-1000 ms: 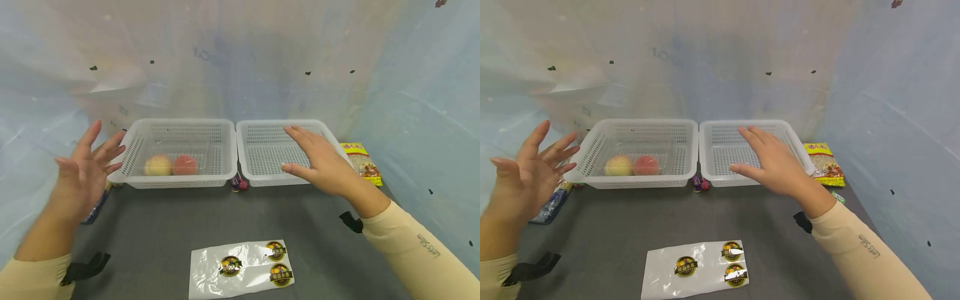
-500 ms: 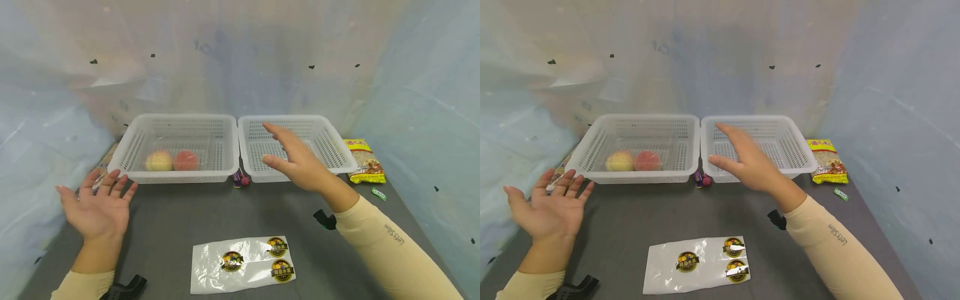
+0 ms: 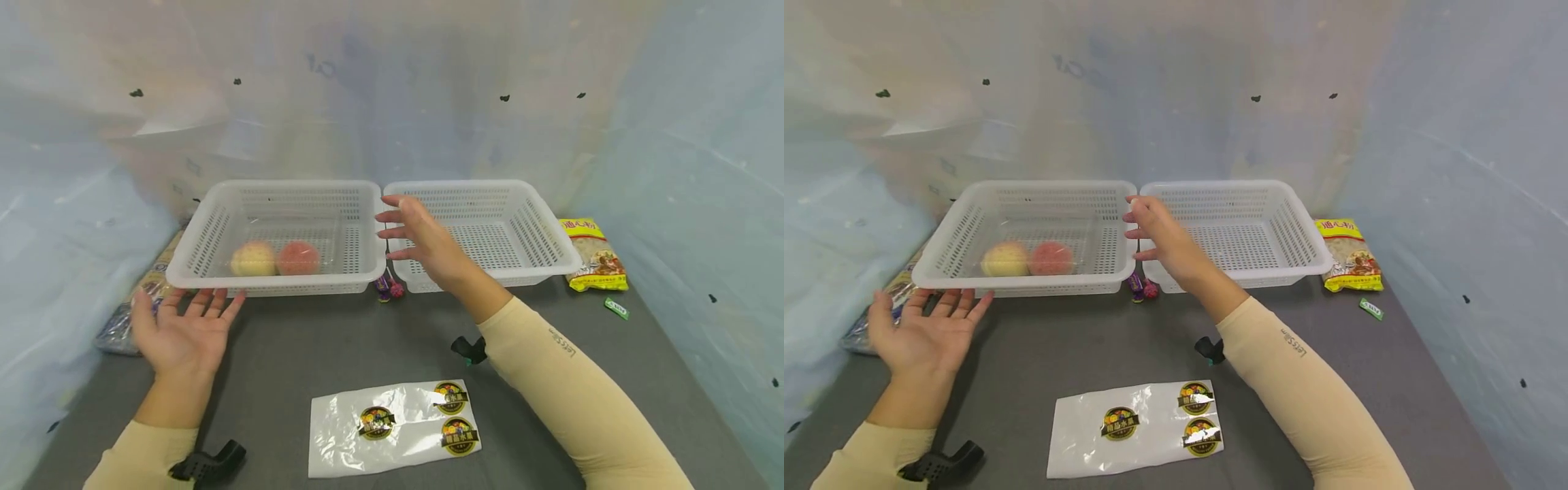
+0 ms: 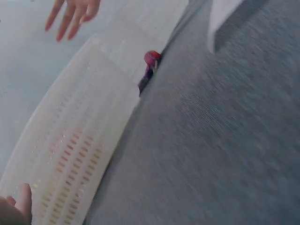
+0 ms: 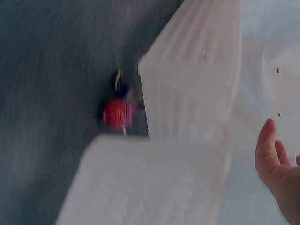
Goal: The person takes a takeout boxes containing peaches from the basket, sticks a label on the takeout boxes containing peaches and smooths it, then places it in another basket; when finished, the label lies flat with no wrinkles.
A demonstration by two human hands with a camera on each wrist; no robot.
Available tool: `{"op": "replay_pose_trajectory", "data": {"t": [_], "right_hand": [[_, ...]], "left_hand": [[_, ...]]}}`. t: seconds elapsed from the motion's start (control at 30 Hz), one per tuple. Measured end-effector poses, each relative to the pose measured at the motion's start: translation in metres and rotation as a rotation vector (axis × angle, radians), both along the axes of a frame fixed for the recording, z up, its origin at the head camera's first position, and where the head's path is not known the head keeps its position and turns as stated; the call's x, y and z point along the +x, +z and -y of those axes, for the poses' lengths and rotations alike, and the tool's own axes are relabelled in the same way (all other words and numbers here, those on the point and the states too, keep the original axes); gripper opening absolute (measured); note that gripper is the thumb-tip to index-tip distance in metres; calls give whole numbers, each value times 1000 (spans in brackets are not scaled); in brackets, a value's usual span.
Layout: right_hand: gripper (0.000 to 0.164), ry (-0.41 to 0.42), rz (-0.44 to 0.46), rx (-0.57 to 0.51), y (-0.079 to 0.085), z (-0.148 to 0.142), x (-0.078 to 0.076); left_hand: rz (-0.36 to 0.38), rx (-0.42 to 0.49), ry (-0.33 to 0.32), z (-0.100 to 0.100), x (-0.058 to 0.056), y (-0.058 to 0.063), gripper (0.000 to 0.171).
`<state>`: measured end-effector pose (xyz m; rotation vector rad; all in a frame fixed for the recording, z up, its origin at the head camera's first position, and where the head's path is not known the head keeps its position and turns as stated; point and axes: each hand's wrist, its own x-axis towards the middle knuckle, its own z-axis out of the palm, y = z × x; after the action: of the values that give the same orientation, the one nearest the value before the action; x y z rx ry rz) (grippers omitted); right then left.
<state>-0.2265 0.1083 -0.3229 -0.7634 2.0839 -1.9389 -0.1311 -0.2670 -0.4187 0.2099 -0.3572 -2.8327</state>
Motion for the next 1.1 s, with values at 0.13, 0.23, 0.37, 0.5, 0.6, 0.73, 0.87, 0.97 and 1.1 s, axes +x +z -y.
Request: {"op": "replay_pose_trajectory", "data": {"t": [0.13, 0.23, 0.37, 0.5, 0.6, 0.73, 0.87, 0.97, 1.1], "right_hand": [[80, 27, 130, -164, -9, 19, -7], [79, 15, 208, -222, -14, 34, -11], [82, -7, 302, -274, -21, 55, -18], [83, -27, 356, -296, -31, 73, -26], [81, -64, 337, -253, -36, 84, -31], [80, -127, 261, -157, -36, 98, -38], [84, -227, 218, -84, -37, 109, -44], [91, -283, 231, -35, -40, 117, -49], [105, -320, 303, 8, -42, 127, -55]], "left_hand": [[94, -65, 61, -6, -9, 7, 48], [144, -75, 89, -9, -13, 8, 50], [148, -135, 138, -13, -17, 7, 43], [115, -185, 164, -14, -21, 6, 45], [97, -182, 149, -13, -22, 4, 50], [75, -179, 135, -11, -21, 2, 53], [51, -182, 117, -10, -21, 0, 54], [44, -196, 111, -10, -22, 0, 55], [36, -214, 124, -10, -23, -1, 54]]}}
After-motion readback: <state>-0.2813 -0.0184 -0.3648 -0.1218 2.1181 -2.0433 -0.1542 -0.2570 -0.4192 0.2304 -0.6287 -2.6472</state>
